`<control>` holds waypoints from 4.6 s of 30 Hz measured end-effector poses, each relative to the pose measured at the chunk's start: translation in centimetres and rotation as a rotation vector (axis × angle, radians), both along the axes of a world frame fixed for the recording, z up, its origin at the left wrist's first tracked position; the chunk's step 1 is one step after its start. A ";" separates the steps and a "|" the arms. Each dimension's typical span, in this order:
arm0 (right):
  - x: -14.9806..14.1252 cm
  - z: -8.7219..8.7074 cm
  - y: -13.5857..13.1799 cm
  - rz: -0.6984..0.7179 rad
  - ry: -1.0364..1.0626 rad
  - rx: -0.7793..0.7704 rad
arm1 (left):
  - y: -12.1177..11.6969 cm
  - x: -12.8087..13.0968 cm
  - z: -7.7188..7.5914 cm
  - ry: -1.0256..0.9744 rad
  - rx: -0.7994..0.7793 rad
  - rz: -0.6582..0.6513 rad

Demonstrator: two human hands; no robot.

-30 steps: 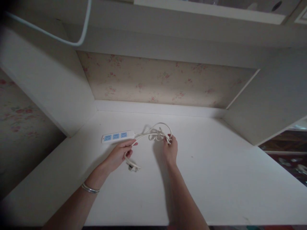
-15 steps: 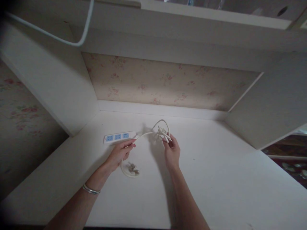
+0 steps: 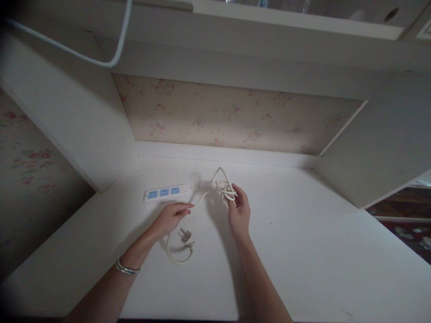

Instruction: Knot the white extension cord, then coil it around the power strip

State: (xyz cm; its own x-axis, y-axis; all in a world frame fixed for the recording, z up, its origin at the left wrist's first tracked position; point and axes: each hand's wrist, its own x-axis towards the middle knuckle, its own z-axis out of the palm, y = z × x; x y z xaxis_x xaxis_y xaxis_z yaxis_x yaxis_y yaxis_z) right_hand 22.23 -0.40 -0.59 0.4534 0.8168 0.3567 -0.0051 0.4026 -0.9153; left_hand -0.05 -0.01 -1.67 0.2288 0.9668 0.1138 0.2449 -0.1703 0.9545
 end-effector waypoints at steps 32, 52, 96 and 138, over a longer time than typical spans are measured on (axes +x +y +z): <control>-4.4 0.1 -1.7 0.380 -0.056 -0.223 | -0.8 2.7 0.7 0.049 0.187 0.081; -4.6 0.5 -2.0 0.738 0.289 -0.270 | 0.4 2.5 -0.6 -0.315 0.007 0.178; -3.8 0.5 -1.5 0.308 -0.347 -0.189 | -1.4 3.0 1.5 -0.319 -0.286 -0.021; -3.9 -0.3 -1.4 0.436 -0.104 -0.304 | -0.6 2.1 0.9 -0.007 0.166 -0.038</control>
State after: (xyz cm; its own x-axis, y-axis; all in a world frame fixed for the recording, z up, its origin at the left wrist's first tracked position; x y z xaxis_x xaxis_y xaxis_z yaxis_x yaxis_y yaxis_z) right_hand 18.36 -1.82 -0.85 0.0245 0.9947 0.1003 -0.0158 0.1007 -0.9948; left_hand 2.05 -0.60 -0.80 0.2638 0.9252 0.2728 0.2285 -0.3347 0.9142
